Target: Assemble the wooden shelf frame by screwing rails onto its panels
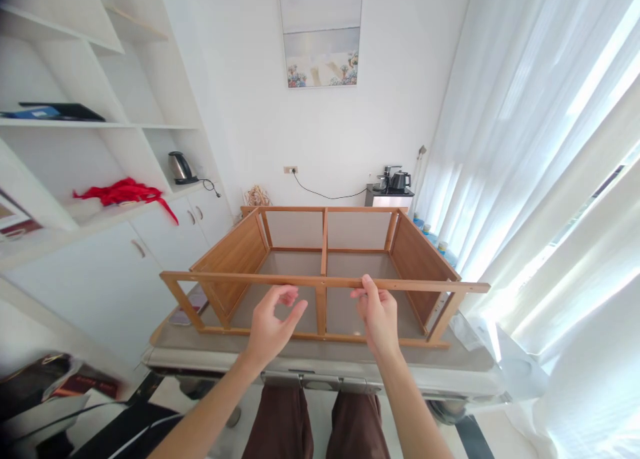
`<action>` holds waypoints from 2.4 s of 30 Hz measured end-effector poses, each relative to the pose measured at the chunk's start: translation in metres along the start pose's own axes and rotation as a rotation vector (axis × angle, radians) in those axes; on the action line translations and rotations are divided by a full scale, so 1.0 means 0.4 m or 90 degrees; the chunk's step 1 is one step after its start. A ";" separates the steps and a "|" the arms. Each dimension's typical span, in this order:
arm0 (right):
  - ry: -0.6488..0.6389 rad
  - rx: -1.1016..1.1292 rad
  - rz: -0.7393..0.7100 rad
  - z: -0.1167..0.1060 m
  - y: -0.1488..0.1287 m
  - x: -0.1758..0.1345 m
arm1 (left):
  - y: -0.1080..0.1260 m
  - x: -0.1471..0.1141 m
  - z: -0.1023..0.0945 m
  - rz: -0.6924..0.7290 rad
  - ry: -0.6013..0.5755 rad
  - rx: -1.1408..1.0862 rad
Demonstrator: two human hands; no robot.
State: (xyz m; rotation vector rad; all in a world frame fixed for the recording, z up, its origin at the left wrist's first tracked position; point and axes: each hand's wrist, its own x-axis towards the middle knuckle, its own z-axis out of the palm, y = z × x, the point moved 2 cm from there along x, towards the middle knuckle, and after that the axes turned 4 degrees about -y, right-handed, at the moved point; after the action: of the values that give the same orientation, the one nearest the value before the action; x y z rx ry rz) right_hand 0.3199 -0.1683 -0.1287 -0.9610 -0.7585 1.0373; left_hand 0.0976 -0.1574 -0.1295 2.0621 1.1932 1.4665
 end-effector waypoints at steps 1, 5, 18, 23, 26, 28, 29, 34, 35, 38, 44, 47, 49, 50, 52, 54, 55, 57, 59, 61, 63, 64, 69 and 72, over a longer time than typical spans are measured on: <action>0.004 0.000 -0.001 -0.001 0.000 0.001 | 0.004 0.002 0.008 -0.010 -0.004 -0.022; -0.004 -0.004 -0.004 -0.003 -0.004 0.004 | 0.020 0.001 0.037 -0.054 -0.017 -0.087; -0.031 -0.028 -0.001 0.018 -0.015 0.000 | -0.027 0.067 0.143 -0.204 -0.049 -0.452; -0.035 -0.022 0.005 0.011 -0.010 0.012 | -0.030 0.076 0.142 -0.189 -0.073 -0.461; -0.029 -0.008 0.013 0.006 -0.006 0.019 | -0.027 0.081 0.142 -0.168 -0.096 -0.461; -0.029 0.002 0.021 0.004 -0.004 0.022 | -0.026 0.083 0.142 -0.171 -0.095 -0.459; -0.031 0.005 0.025 0.004 -0.003 0.023 | -0.026 0.084 0.143 -0.175 -0.091 -0.457; -0.050 0.004 0.034 0.007 -0.006 0.018 | -0.035 0.081 0.152 -0.190 -0.074 -0.449; -0.049 -0.005 0.039 0.006 -0.005 0.013 | -0.037 0.079 0.154 -0.189 -0.064 -0.448; -0.070 -0.057 0.067 0.000 0.003 -0.008 | -0.040 0.076 0.158 -0.191 -0.044 -0.454; -0.097 -0.091 0.047 -0.011 0.007 -0.019 | -0.033 0.078 0.152 -0.194 -0.056 -0.453; -0.078 -0.074 0.052 -0.006 0.001 -0.006 | -0.034 0.078 0.148 -0.184 -0.066 -0.445; -0.089 -0.071 0.057 -0.002 0.001 0.000 | -0.037 0.078 0.147 -0.172 -0.070 -0.443; -0.096 -0.070 0.057 -0.001 0.002 0.001 | -0.039 0.078 0.147 -0.168 -0.068 -0.443; -0.106 -0.070 0.056 -0.003 0.006 0.000 | -0.042 0.078 0.149 -0.164 -0.061 -0.445; -0.112 -0.083 0.055 -0.014 0.008 -0.003 | -0.045 0.077 0.151 -0.168 -0.048 -0.453; -0.116 -0.098 0.057 -0.023 0.009 -0.006 | -0.047 0.077 0.153 -0.172 -0.042 -0.460; -0.126 -0.145 0.066 -0.049 0.005 -0.013 | -0.048 0.075 0.157 -0.185 -0.036 -0.477; -0.136 -0.195 0.080 -0.084 -0.002 -0.020 | -0.049 0.073 0.159 -0.203 -0.025 -0.489; -0.133 -0.217 0.092 -0.124 -0.010 -0.027 | -0.051 0.074 0.160 -0.212 -0.011 -0.487; -0.114 -0.213 0.098 -0.159 -0.019 -0.032 | -0.053 0.078 0.160 -0.205 -0.002 -0.479; -0.102 -0.211 0.096 -0.173 -0.022 -0.032 | -0.054 0.080 0.159 -0.195 -0.003 -0.475; -0.083 -0.279 0.043 -0.197 -0.033 -0.026 | -0.055 0.089 0.157 -0.168 -0.020 -0.436; -0.123 -0.367 0.027 -0.218 -0.039 -0.029 | -0.054 0.090 0.155 -0.174 -0.016 -0.427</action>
State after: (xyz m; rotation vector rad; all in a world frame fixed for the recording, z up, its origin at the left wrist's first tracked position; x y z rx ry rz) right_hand 0.3978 -0.2069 -0.1500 -1.3814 -1.2428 0.9732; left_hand 0.1478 -0.1049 -0.1477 1.4025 0.7804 1.4420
